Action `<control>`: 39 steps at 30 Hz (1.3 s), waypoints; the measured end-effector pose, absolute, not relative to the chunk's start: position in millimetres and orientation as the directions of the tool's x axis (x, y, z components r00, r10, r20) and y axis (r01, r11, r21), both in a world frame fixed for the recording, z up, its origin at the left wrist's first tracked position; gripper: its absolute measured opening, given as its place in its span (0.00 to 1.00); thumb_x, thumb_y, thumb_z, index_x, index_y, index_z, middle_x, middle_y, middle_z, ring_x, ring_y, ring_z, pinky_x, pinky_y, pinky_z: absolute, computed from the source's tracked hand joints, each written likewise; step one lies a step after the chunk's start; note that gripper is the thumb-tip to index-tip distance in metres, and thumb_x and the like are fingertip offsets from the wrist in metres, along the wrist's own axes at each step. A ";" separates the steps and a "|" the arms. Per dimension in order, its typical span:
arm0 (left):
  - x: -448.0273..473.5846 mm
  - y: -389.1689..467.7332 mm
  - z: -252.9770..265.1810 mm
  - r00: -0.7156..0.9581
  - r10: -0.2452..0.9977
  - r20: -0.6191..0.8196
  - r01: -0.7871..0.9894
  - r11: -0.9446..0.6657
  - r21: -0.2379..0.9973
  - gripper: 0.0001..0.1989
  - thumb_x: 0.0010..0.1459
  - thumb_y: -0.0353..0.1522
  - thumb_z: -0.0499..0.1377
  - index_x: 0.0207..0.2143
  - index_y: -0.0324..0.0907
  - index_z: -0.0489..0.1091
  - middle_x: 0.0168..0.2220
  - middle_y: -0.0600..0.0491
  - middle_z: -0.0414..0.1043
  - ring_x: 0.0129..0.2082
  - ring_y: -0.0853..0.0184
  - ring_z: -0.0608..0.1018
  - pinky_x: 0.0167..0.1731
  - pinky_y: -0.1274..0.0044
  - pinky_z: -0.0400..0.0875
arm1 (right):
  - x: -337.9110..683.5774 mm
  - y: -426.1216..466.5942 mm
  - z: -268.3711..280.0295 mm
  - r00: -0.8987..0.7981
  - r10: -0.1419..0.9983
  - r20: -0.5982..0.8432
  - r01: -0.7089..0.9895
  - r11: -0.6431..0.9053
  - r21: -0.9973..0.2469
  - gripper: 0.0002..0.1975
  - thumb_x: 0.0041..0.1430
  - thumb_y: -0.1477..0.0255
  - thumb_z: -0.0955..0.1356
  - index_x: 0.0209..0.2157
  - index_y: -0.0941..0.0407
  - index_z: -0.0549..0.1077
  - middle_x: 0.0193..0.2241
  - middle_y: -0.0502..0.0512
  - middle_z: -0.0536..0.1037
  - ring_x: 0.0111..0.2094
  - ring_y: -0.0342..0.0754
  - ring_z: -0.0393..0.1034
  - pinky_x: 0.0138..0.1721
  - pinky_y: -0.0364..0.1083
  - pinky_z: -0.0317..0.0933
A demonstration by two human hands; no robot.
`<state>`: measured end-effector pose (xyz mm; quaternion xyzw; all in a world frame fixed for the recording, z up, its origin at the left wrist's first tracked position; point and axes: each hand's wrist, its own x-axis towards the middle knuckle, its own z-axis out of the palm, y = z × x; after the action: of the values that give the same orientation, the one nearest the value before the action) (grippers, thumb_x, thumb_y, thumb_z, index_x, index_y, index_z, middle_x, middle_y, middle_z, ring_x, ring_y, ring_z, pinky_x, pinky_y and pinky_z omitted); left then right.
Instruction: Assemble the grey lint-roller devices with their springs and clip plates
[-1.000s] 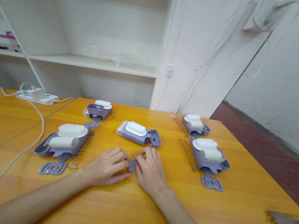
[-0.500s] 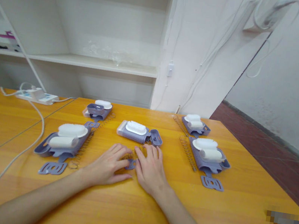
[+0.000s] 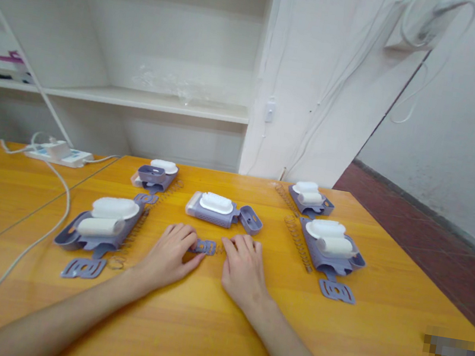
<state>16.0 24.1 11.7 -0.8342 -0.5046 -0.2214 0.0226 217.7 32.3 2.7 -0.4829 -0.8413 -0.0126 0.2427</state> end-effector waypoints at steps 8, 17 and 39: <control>16.0 24.3 11.4 0.353 0.860 0.370 0.884 -0.436 0.171 0.06 0.59 0.35 0.51 0.32 0.42 0.64 0.35 0.50 0.65 0.37 0.62 0.66 0.37 0.70 0.59 | 221.3 37.3 -3.3 -0.159 0.772 0.616 0.642 0.555 -0.529 0.12 0.60 0.73 0.63 0.46 0.56 0.70 0.40 0.57 0.72 0.43 0.50 0.65 0.47 0.50 0.59; 15.6 24.9 11.3 0.357 0.862 0.359 0.884 -0.436 0.167 0.07 0.60 0.36 0.50 0.33 0.42 0.64 0.35 0.50 0.65 0.38 0.62 0.66 0.38 0.70 0.58 | 221.8 41.6 1.2 0.042 0.847 0.530 0.563 0.418 -0.713 0.15 0.57 0.63 0.65 0.43 0.54 0.75 0.33 0.55 0.71 0.35 0.48 0.67 0.38 0.47 0.63; 15.9 25.6 10.5 0.361 0.857 0.367 0.879 -0.444 0.172 0.07 0.60 0.35 0.51 0.34 0.42 0.64 0.36 0.50 0.65 0.38 0.62 0.66 0.38 0.70 0.58 | 216.7 48.0 -4.9 -0.348 0.865 0.362 0.540 0.500 -0.677 0.20 0.59 0.66 0.64 0.53 0.51 0.64 0.52 0.56 0.69 0.53 0.51 0.62 0.56 0.55 0.54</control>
<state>15.9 25.6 10.5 -0.8245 -0.5266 -0.2056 0.0268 216.7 48.0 -4.9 -0.4453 -0.7889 0.2271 0.3574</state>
